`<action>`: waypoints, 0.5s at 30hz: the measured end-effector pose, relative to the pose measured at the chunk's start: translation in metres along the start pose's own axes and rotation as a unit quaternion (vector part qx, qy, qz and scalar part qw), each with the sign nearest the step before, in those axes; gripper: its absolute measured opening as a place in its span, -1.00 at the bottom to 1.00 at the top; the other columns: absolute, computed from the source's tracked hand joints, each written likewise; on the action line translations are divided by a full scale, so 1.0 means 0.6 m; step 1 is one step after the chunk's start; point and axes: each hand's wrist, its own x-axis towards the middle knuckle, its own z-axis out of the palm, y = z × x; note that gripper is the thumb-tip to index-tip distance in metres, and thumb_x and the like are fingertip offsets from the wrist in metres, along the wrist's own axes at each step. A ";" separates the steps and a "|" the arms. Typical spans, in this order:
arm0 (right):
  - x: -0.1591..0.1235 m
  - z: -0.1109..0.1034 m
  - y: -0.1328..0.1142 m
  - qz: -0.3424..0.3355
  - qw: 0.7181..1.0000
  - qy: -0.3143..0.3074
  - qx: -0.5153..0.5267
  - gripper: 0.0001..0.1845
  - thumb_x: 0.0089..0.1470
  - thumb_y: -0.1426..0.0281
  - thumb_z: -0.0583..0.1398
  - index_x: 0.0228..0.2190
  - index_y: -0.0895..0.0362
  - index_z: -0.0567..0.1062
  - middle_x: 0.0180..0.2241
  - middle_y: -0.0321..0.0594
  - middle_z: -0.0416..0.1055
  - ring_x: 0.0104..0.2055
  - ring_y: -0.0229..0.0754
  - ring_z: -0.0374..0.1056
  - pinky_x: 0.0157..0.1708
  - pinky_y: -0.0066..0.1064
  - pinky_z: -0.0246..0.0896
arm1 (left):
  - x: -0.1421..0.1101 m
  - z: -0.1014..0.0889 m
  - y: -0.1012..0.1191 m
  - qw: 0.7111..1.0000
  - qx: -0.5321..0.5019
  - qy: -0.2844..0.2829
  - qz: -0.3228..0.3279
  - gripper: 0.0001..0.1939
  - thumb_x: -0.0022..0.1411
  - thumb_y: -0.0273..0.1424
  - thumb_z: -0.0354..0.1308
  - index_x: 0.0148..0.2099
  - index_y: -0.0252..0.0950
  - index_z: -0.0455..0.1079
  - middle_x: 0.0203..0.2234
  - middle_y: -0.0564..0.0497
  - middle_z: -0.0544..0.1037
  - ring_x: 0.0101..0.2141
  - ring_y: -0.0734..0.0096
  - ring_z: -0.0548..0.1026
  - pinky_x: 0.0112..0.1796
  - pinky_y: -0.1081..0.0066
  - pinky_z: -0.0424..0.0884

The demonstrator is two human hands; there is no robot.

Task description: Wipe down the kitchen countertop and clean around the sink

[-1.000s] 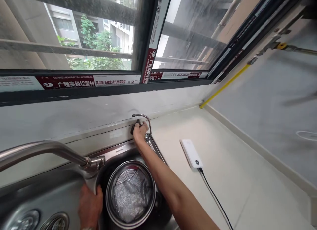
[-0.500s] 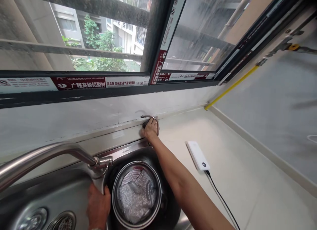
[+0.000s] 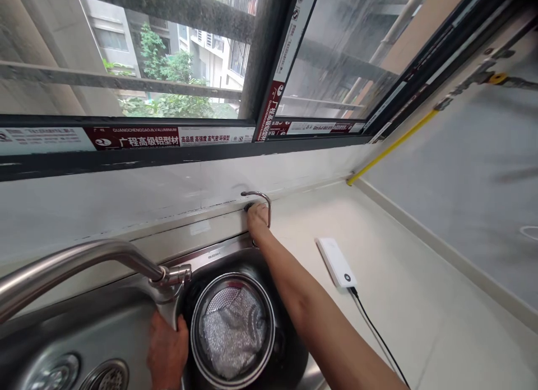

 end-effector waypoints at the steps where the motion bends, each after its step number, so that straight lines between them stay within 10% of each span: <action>1: 0.004 -0.001 0.000 0.016 1.000 -0.002 -0.003 -0.59 0.23 0.58 0.04 0.04 0.51 0.47 -0.04 0.46 0.45 0.06 0.19 0.40 0.02 -0.08 0.26 | 0.000 0.000 0.000 1.000 -0.002 0.003 0.005 -0.37 0.38 -0.19 -0.12 0.34 -0.50 0.10 0.13 -0.49 0.42 0.11 -0.27 0.47 0.06 -0.04 0.42; 8: -0.018 -0.007 -0.020 -0.054 0.998 -0.019 -0.040 -0.53 0.23 0.61 -0.03 0.06 0.37 0.51 0.06 0.32 0.44 0.12 0.16 0.34 0.05 -0.04 0.28 | 0.001 0.001 0.004 1.000 0.020 0.001 0.006 -0.36 0.38 -0.18 -0.15 0.31 -0.58 0.13 0.13 -0.51 0.40 0.05 -0.29 0.49 0.01 -0.06 0.44; 15: -0.106 0.020 -0.192 -0.226 0.973 -0.027 -0.034 -0.61 0.28 0.56 -0.05 -0.04 0.41 0.50 -0.07 0.28 0.46 -0.05 0.09 0.41 -0.22 -0.18 0.38 | 0.007 0.005 -0.002 1.000 0.006 0.005 0.006 -0.37 0.37 -0.17 -0.13 0.31 -0.53 0.14 0.14 -0.46 0.40 0.09 -0.30 0.46 0.06 -0.05 0.43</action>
